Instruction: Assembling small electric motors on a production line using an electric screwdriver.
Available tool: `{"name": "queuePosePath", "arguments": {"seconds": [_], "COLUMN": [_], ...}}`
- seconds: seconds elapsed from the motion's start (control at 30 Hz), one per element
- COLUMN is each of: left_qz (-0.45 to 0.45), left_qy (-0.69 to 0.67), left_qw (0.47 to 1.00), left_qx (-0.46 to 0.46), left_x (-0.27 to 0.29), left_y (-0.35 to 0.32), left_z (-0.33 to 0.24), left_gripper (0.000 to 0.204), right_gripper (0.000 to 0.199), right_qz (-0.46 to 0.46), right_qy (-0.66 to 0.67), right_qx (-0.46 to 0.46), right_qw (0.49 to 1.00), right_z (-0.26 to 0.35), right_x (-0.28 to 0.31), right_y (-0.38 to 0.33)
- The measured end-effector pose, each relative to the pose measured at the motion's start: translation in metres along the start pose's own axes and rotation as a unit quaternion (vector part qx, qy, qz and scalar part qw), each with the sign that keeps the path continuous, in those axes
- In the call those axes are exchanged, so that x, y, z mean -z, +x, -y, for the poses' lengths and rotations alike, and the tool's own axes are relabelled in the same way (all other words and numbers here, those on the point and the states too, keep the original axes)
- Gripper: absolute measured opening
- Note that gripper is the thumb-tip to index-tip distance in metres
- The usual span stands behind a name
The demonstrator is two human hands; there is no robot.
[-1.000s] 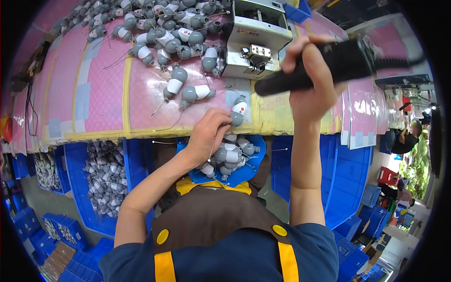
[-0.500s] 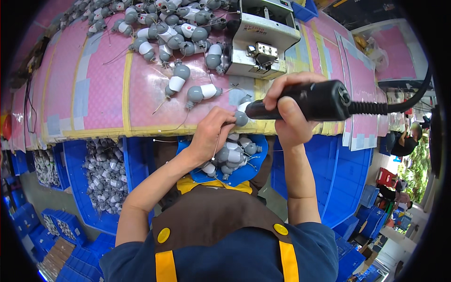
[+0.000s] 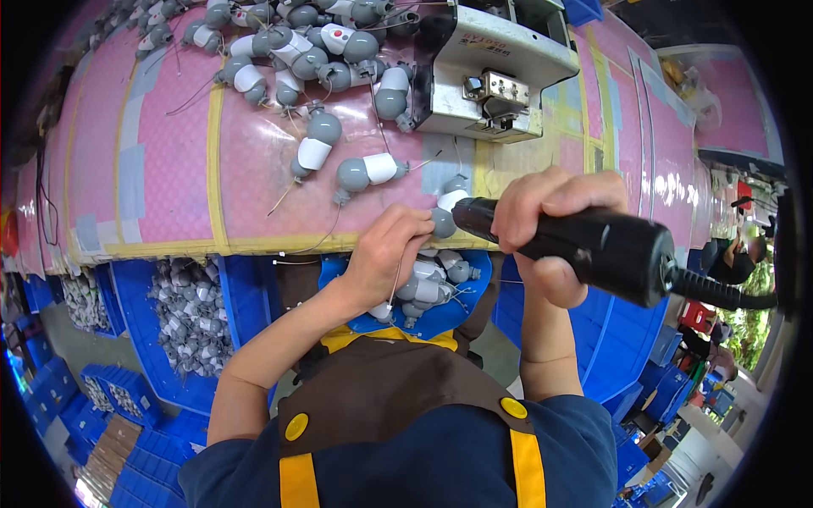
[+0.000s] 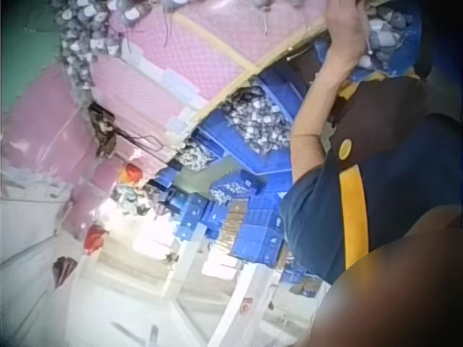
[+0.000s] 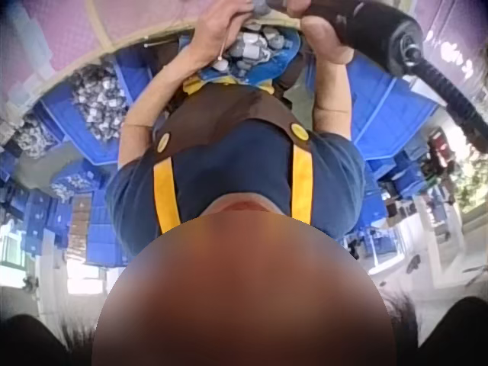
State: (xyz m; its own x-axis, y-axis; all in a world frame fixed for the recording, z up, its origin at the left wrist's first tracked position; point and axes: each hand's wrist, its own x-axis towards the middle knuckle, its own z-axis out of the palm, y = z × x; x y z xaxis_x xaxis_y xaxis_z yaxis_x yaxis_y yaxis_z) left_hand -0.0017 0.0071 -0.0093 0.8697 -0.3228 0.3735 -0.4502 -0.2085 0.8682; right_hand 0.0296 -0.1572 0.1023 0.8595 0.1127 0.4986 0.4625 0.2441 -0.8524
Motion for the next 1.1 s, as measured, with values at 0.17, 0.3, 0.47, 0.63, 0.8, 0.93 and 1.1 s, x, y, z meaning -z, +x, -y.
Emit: {"name": "queuePosePath", "arguments": {"seconds": [0.17,0.3,0.47,0.63,0.8,0.93,1.1], "left_qz": [-0.001,-0.008,0.044,0.199,0.064,0.029,0.023], "left_qy": [-0.008,-0.004,-0.02,0.018,0.252,0.453,0.334], "left_qw": [1.0,1.0,0.998,0.98,0.966,0.89,0.938], "left_qx": [-0.001,-0.013,0.029,-0.006,0.004,0.038,-0.088], "left_x": [-0.001,0.0,0.008,0.039,0.071,0.066,0.022], "left_y": [0.001,0.002,0.0,0.001,0.03,0.037,0.023], "left_z": [0.0,-0.002,-0.005,-0.028,-0.019,-0.008,-0.007], "left_gripper": [0.02,0.02,0.022,0.039,0.039,0.041,0.037], "right_gripper": [0.042,0.046,0.039,0.032,0.019,0.02,0.018], "right_qz": [0.028,0.029,-0.049,-0.096,-0.231,-0.13,-0.193], "right_qy": [0.005,-0.004,0.002,-0.05,-0.077,0.139,-0.12], "right_qx": [0.007,0.004,0.001,0.101,0.169,0.09,0.062], "right_qw": [1.0,1.0,0.999,0.989,0.955,0.978,0.972], "right_z": [0.001,0.004,0.01,0.039,0.03,0.019,0.029], "right_x": [0.004,-0.002,-0.005,0.017,-0.003,0.005,-0.003], "right_y": [-0.001,-0.006,-0.009,0.036,0.092,0.089,0.065]}}
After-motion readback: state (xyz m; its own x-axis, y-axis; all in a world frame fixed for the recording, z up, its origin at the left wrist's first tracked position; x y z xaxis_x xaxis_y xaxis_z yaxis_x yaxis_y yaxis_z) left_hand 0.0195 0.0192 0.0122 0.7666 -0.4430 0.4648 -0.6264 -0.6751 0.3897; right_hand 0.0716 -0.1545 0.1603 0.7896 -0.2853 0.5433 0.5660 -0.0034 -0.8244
